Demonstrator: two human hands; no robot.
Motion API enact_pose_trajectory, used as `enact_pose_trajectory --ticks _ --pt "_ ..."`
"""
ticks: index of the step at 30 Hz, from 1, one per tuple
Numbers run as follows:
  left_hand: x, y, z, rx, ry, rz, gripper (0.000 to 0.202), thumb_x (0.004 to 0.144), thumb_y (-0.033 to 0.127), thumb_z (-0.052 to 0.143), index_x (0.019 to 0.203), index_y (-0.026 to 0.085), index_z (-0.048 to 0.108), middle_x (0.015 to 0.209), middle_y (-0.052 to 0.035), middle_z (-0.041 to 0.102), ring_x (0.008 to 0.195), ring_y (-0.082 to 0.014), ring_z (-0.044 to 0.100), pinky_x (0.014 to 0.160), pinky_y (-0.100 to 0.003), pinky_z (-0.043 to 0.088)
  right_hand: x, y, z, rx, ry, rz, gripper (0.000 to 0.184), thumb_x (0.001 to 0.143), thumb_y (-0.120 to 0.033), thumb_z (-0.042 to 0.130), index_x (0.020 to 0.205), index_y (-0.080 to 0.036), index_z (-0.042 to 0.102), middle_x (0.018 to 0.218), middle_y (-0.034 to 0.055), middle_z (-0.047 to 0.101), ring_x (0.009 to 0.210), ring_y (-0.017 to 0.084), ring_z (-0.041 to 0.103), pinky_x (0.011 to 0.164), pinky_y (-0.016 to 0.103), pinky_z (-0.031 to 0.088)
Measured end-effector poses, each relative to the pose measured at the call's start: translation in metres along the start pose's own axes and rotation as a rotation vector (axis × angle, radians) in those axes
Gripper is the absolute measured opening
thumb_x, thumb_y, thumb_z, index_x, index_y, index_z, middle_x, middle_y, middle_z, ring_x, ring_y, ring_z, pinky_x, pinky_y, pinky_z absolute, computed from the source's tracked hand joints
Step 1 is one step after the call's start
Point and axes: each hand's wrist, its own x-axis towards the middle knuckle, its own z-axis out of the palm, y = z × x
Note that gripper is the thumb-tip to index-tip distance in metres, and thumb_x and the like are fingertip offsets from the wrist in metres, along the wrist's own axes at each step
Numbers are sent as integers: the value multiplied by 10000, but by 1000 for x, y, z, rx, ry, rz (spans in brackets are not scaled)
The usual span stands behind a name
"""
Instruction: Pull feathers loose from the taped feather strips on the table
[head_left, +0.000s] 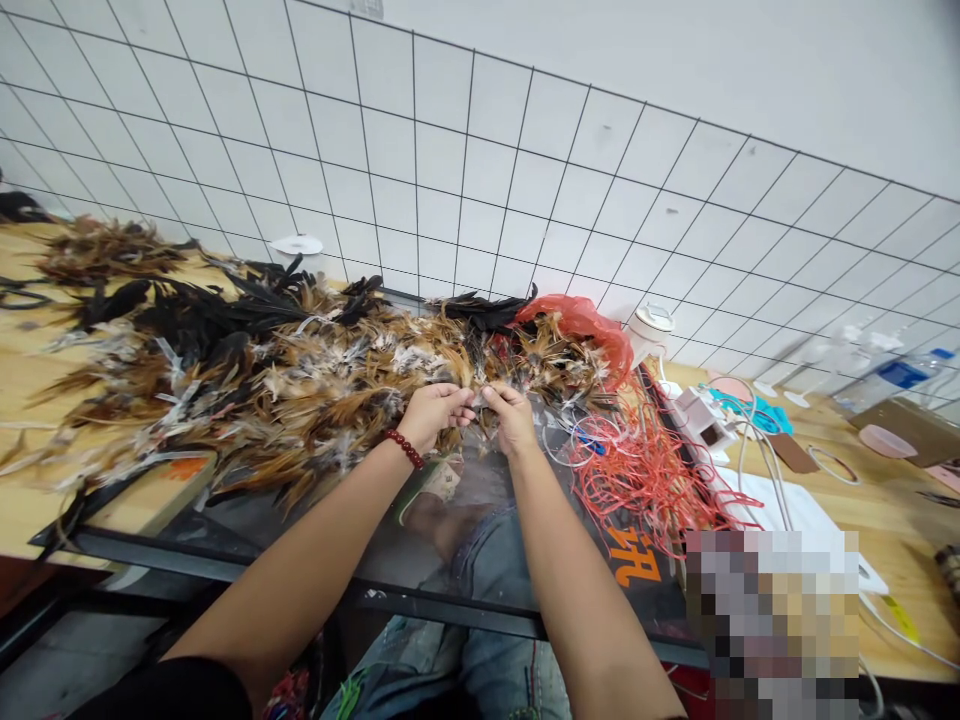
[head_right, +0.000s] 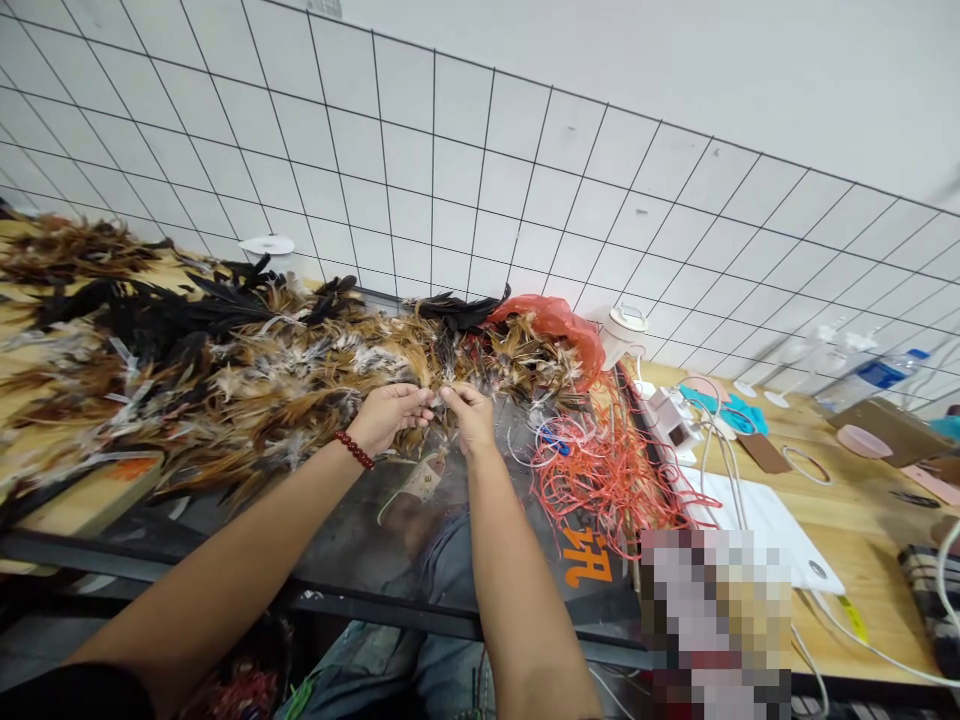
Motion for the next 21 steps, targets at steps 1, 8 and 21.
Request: enact_pose_trajectory --ticks 1,8,21 --pt "0 0 1 8 -19 -17 184 679 221 777 693 81 659 703 -87 694 527 -104 614 503 -210 493 0 0 0 -10 9 -3 164 623 -336 768 655 -189 702 728 -12 638 741 123 546 767 272 451" --pt "0 -3 1 20 -75 -63 152 707 189 758 718 64 672 690 -94 691 515 -98 604 507 -207 483 1 0 2 -5 0 -35 182 605 -352 791 680 -205 715 772 -13 650 768 123 570 802 289 458" --pt "2 -5 -3 -16 -182 -128 103 722 158 749 721 68 700 691 -85 679 595 -120 635 575 -226 513 -1 -3 1 -8 -39 -10 229 590 -397 793 649 -199 694 760 5 640 745 140 576 765 297 481"
